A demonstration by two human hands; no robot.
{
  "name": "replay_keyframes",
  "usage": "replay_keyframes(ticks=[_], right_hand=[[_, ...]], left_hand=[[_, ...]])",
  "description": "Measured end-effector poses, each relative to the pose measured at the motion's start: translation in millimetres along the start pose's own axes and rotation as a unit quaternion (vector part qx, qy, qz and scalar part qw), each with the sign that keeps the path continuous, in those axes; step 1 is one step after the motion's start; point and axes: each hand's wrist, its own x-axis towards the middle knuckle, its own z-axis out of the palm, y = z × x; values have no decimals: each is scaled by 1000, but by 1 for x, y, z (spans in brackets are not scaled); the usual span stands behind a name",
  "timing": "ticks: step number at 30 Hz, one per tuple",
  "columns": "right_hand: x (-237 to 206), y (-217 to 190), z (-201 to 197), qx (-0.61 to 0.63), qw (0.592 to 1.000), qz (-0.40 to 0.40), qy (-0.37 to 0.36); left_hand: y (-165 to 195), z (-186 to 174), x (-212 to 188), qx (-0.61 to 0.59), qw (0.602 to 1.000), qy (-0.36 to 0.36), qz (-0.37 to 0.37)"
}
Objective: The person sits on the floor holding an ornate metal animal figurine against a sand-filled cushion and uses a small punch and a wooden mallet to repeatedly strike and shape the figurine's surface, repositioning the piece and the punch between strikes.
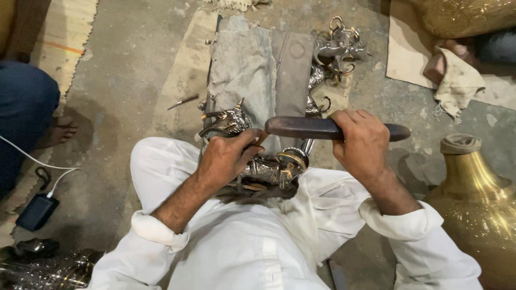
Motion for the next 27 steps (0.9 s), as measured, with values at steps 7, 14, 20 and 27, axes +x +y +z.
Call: replay_keyframes(ticks=[7,14,20,27], right_hand=[[-3,1,2,-86,994,-62,15],[-5,8,2,37,997,-27,60],[-14,11,7,170,978,111,40],[-17,10,5,25,999,15,45]], left_hand=[[0,0,2,26,999,6,23],[1,1,2,26,999,0,44],[0,1,5,24,999,-25,28],[-3,0,7,16,998,-21,64]])
